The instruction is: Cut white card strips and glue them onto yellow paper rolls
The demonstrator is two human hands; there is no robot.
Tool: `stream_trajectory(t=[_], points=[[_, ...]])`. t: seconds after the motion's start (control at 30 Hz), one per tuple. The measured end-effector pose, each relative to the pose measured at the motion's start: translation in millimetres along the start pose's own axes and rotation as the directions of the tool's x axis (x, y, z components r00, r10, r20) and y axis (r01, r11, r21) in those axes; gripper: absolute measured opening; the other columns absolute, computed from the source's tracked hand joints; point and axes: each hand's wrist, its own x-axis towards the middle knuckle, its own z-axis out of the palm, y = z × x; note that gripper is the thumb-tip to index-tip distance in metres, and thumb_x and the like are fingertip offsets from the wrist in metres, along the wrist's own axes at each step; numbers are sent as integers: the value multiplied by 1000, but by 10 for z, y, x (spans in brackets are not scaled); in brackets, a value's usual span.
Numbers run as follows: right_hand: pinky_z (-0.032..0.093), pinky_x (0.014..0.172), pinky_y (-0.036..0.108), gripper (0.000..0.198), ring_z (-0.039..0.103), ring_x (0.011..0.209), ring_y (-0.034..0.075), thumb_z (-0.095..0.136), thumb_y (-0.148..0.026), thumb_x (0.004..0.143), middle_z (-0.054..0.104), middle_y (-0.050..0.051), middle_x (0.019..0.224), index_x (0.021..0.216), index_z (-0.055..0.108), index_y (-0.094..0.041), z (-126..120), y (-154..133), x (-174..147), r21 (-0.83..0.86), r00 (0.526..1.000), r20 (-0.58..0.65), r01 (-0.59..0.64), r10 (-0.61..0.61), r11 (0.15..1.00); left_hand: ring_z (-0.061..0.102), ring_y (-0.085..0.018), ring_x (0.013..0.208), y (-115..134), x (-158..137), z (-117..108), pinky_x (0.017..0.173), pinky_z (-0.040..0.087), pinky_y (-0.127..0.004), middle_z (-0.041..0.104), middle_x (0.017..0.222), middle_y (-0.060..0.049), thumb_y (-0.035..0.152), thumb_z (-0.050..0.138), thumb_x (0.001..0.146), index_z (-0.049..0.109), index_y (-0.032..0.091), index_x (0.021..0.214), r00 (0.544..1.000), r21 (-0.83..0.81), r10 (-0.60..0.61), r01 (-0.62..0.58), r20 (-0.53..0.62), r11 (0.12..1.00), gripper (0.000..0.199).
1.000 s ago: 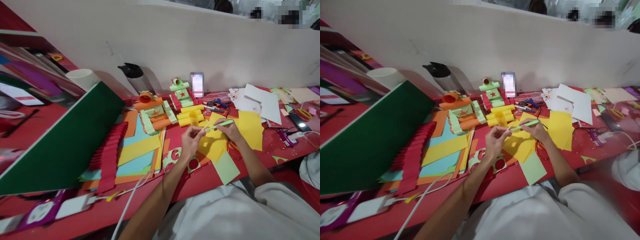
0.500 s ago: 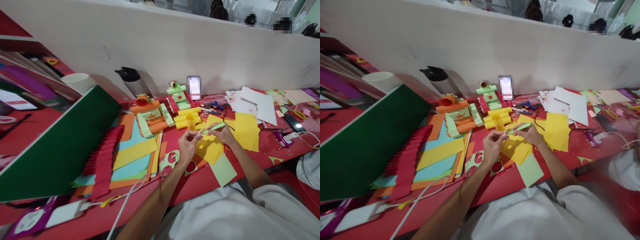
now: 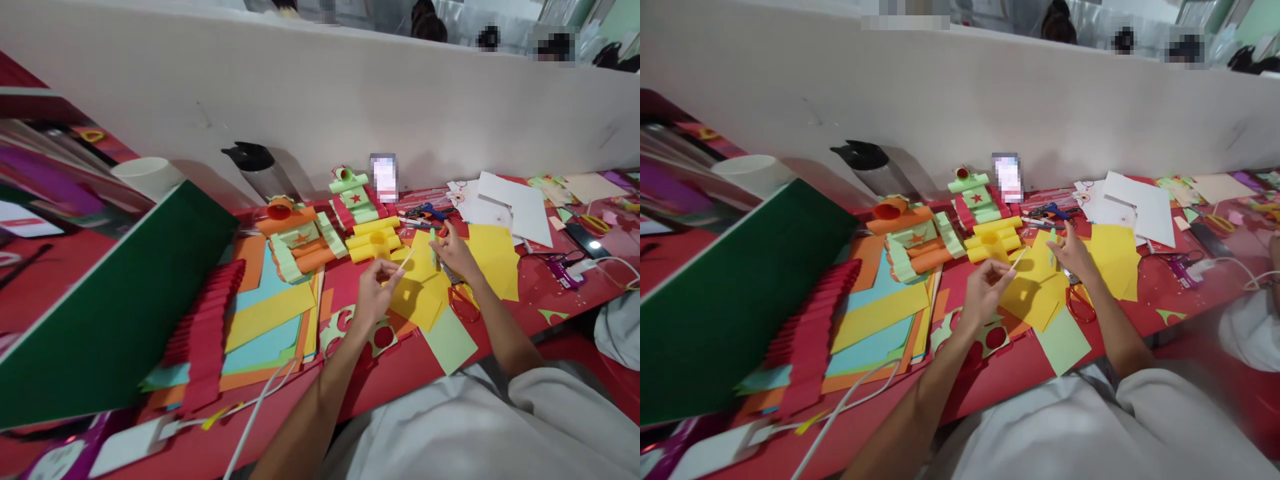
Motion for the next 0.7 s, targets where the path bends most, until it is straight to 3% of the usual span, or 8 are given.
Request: stream_trajectory(t=[0.07, 0.23, 0.37, 0.57, 0.7], points=[[47, 65, 29, 56, 58, 67, 16, 73, -48, 90, 58, -3, 73, 138, 61, -21, -24, -39, -27, -57, 999, -2, 52, -52, 997, 63, -16, 73, -28, 14, 12, 72, 52, -28, 66, 76, -1, 47, 84, 78, 69, 19, 83, 999, -43, -45, 46, 17, 998, 33], [49, 60, 27, 41, 60, 64, 14, 74, -56, 90, 65, 0, 79, 113, 74, -22, 178, -239, -160, 309, 950, 295, 7, -103, 951, 59, -13, 67, -67, 3, 56, 66, 47, -25, 61, 72, 2, 45, 88, 75, 67, 19, 89, 994, -81, -101, 103, 31, 991, 36], [55, 66, 29, 41, 63, 65, 14, 83, -58, 82, 72, 2, 78, 93, 76, -19, 341, -280, -195, 425, 941, 314, -23, -124, 905, 59, -13, 68, -67, -13, 63, 69, 47, -25, 60, 73, 3, 44, 89, 76, 67, 19, 90, 993, -55, -89, 94, 82, 994, 36], [56, 71, 30, 43, 66, 69, 14, 84, -58, 80, 75, 3, 80, 96, 80, -18, 321, -209, -164, 448, 945, 308, -41, -111, 893, 66, -16, 81, -91, 20, -22, 75, 52, -26, 68, 86, -1, 47, 89, 78, 69, 20, 99, 955, -94, -108, 138, 277, 986, 40], [57, 74, 31, 42, 69, 73, 16, 82, -54, 84, 76, 4, 82, 102, 82, -16, 336, -199, -192, 401, 908, 398, -46, -128, 915, 71, -17, 86, -104, 20, -75, 81, 57, -31, 72, 107, -6, 50, 88, 79, 70, 20, 105, 904, -136, -134, 205, 406, 969, 44]])
